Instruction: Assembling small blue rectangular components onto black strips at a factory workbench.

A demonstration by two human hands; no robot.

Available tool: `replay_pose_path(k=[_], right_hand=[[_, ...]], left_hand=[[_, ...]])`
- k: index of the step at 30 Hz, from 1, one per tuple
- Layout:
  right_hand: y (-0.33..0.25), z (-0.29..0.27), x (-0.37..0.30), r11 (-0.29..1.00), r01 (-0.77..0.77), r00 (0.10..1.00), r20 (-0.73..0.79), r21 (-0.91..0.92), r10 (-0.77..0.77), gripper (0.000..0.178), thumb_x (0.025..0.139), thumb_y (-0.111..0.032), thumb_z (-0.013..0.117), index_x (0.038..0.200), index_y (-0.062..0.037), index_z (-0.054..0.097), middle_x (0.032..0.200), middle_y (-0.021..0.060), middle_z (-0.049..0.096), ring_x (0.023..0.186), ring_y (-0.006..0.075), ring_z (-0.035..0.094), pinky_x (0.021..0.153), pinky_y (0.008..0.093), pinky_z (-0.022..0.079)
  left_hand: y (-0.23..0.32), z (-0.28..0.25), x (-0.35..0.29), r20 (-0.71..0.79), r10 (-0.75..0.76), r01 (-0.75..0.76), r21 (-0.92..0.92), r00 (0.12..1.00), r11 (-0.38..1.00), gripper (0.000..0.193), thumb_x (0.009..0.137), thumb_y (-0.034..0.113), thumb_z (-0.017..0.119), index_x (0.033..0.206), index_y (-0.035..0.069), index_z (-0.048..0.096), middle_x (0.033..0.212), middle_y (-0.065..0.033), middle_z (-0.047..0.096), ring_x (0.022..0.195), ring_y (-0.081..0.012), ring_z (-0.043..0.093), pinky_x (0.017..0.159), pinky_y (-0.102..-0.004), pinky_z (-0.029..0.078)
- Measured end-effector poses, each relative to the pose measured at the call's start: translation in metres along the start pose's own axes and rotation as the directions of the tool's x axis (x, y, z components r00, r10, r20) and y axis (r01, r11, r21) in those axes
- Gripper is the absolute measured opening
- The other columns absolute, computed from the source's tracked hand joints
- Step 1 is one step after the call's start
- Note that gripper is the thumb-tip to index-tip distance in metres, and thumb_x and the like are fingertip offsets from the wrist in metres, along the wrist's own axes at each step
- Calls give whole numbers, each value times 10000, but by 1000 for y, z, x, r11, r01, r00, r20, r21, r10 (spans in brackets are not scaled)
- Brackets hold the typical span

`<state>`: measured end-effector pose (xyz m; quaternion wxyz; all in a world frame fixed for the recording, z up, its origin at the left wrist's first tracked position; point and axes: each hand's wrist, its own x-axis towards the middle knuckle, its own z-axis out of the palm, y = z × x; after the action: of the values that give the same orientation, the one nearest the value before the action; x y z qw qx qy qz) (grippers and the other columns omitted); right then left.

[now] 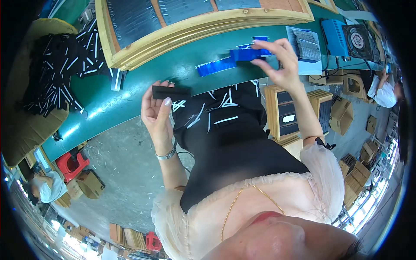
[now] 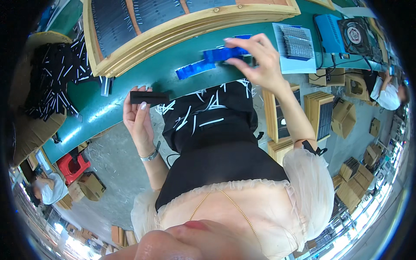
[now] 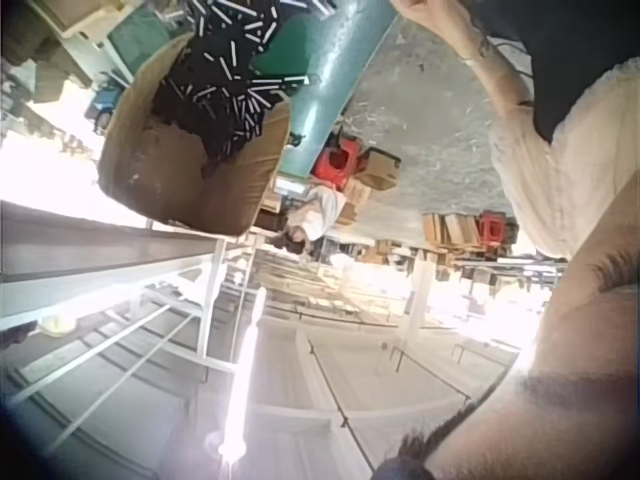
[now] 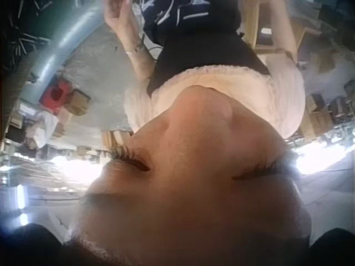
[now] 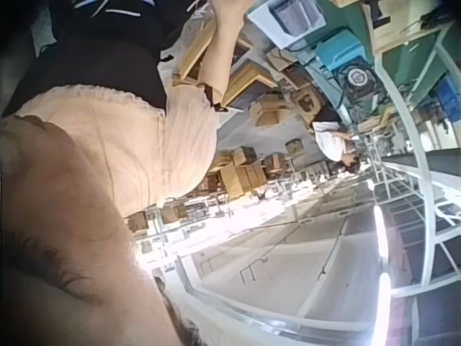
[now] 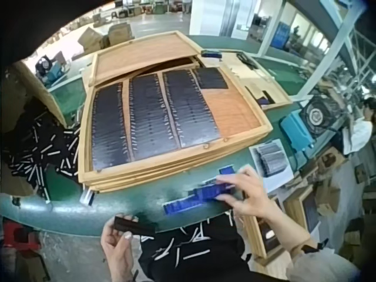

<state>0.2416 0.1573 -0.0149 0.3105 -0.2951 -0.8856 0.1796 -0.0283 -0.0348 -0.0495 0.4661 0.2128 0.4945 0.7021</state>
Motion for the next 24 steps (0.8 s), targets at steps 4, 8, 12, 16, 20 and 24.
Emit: replay_pose_path(k=[4,8,12,16,20,24], right_hand=[[30,-10,-14,987,-111,992,45,-117,117,535,684,-86,801,1194,-110,642,1064,20,703,822,176,544,729,280,462],[34,-4,-18,972,-141,988,42,-189,151,522,692,-181,804,1188,-164,645,1087,13,681,834,200,566,692,275,504],[6,12,-9,998,-48,997,57,-46,50,514,686,-212,802,1176,-167,655,1070,-1,687,837,200,570,705,295,515],[-8,52,0,998,47,995,91,33,-49,593,654,-198,808,1218,-164,626,1045,-42,691,802,168,541,661,264,501],[-8,66,0,998,24,985,171,59,-34,604,652,-193,806,1226,-167,620,1045,-56,693,796,168,532,659,265,498],[-10,70,1,998,32,988,150,56,-40,618,649,-197,811,1234,-151,616,1035,-65,697,791,170,521,673,270,493]], left_hand=[[-1,0,2,18,-2,2,9,1000,1000,457,878,-26,560,1317,-43,438,1287,-204,523,1234,-323,498,1085,-492,362],[-4,1,3,41,-5,5,-1,999,1000,451,878,-26,559,1314,-42,441,1283,-191,526,1239,-310,493,1083,-490,367],[-4,1,3,19,16,-16,3,1000,1000,452,876,-28,559,1311,-44,441,1273,-194,532,1231,-312,500,1080,-484,371],[-2,5,1,31,-1,2,-12,1000,1000,459,875,-19,567,1315,-43,438,1266,-206,533,1218,-317,509,1084,-475,365],[-1,3,-2,-5,-1,1,-33,1000,999,493,853,-47,599,1317,-46,434,1251,-210,559,1180,-327,548,1047,-412,397],[-2,-1,-2,-14,-9,8,-37,1000,999,497,851,-44,604,1318,-50,433,1247,-210,563,1177,-322,551,1043,-408,399]])
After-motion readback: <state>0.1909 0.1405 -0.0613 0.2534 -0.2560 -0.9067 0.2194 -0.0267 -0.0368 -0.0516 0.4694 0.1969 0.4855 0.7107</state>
